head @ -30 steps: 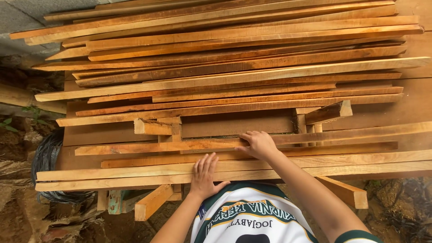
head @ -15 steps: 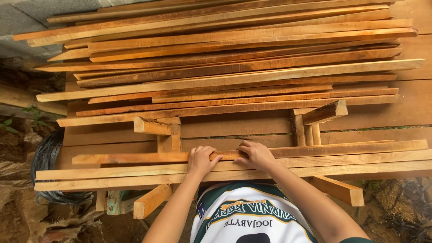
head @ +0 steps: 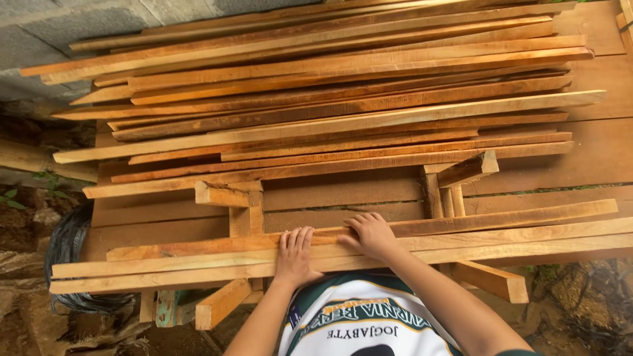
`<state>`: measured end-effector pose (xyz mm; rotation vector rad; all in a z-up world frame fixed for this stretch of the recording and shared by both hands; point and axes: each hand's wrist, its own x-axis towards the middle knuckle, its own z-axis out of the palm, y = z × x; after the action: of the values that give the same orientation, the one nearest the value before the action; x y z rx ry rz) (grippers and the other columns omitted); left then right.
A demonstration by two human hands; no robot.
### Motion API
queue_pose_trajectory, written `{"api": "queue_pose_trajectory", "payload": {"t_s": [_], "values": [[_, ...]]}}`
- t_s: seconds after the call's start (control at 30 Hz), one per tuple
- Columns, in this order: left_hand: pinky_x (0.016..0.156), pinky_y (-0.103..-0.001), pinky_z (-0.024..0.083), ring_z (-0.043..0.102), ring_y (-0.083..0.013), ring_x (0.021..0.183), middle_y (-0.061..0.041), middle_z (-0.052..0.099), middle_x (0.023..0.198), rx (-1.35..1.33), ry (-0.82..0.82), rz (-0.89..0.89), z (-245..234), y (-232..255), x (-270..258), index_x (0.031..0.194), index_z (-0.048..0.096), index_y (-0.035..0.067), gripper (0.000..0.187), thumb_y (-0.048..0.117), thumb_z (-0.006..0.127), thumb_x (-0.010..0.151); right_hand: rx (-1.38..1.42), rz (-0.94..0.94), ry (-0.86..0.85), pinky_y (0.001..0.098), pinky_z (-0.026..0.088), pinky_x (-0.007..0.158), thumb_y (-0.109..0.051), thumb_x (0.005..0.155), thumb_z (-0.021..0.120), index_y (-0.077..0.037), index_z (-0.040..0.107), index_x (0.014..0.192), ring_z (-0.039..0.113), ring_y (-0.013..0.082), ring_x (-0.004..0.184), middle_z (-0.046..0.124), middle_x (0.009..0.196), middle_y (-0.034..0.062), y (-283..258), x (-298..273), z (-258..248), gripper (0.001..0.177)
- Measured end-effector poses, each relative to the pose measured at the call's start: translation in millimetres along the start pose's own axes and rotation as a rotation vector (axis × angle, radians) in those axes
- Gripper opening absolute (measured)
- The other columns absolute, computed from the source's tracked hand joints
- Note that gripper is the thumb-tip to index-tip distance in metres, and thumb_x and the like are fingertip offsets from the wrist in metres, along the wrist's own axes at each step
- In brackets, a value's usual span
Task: Organizing and stacking thin wooden planks on a wooden support structure.
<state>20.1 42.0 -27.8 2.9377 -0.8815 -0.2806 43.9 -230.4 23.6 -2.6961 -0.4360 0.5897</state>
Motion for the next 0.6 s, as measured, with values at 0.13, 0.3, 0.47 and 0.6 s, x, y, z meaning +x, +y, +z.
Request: {"api": "queue_pose_trajectory", "payload": {"t_s": [0.13, 0.3, 0.47, 0.6], "values": [[0.118, -0.052, 0.025, 0.042, -0.0268, 0.136, -0.007, 0.045, 0.146, -0.022, 0.002, 0.008, 5.9, -3.3, 0.0, 0.148, 0.038, 0.011, 0.133, 0.066, 0.089, 0.039, -0.097, 0.023, 0.189, 0.051, 0.021, 0.119, -0.074, 0.087, 0.058, -0.024, 0.048, 0.148, 0.042, 0.0234, 0.141, 0.052, 0.146, 0.0, 5.2, -34.6, 20.2, 0.079], [0.11, -0.054, 0.033, 0.045, -0.0285, 0.132, -0.011, 0.047, 0.143, 0.062, -0.066, 0.032, 2.4, 0.4, 7.5, 0.144, 0.041, 0.007, 0.13, 0.069, 0.086, 0.039, -0.248, 0.054, -0.085, 0.0465, 0.026, 0.115, -0.093, 0.06, 0.063, -0.024, 0.029, 0.158, 0.036, 0.0214, 0.141, 0.041, 0.152, -0.0012, 1.7, -46.2, -8.2, 0.126], [0.11, -0.056, 0.031, 0.043, -0.0292, 0.134, -0.011, 0.046, 0.144, 0.074, -0.107, 0.035, -4.0, 1.8, 8.9, 0.144, 0.04, 0.006, 0.129, 0.07, 0.086, 0.041, -0.296, 0.011, -0.258, 0.0514, 0.028, 0.114, -0.08, 0.057, 0.07, -0.013, 0.024, 0.156, 0.033, 0.0285, 0.143, 0.038, 0.151, 0.0069, 1.9, -36.6, -17.2, 0.128], [0.112, -0.053, 0.03, 0.042, -0.0271, 0.135, -0.009, 0.046, 0.143, 0.043, -0.105, 0.01, -10.2, 2.1, 8.3, 0.145, 0.04, 0.007, 0.128, 0.068, 0.088, 0.042, -0.252, -0.021, -0.158, 0.05, 0.031, 0.111, -0.066, 0.054, 0.076, -0.011, 0.033, 0.15, 0.041, 0.0278, 0.136, 0.046, 0.141, 0.0069, 10.7, -38.4, 1.2, 0.119]]}}
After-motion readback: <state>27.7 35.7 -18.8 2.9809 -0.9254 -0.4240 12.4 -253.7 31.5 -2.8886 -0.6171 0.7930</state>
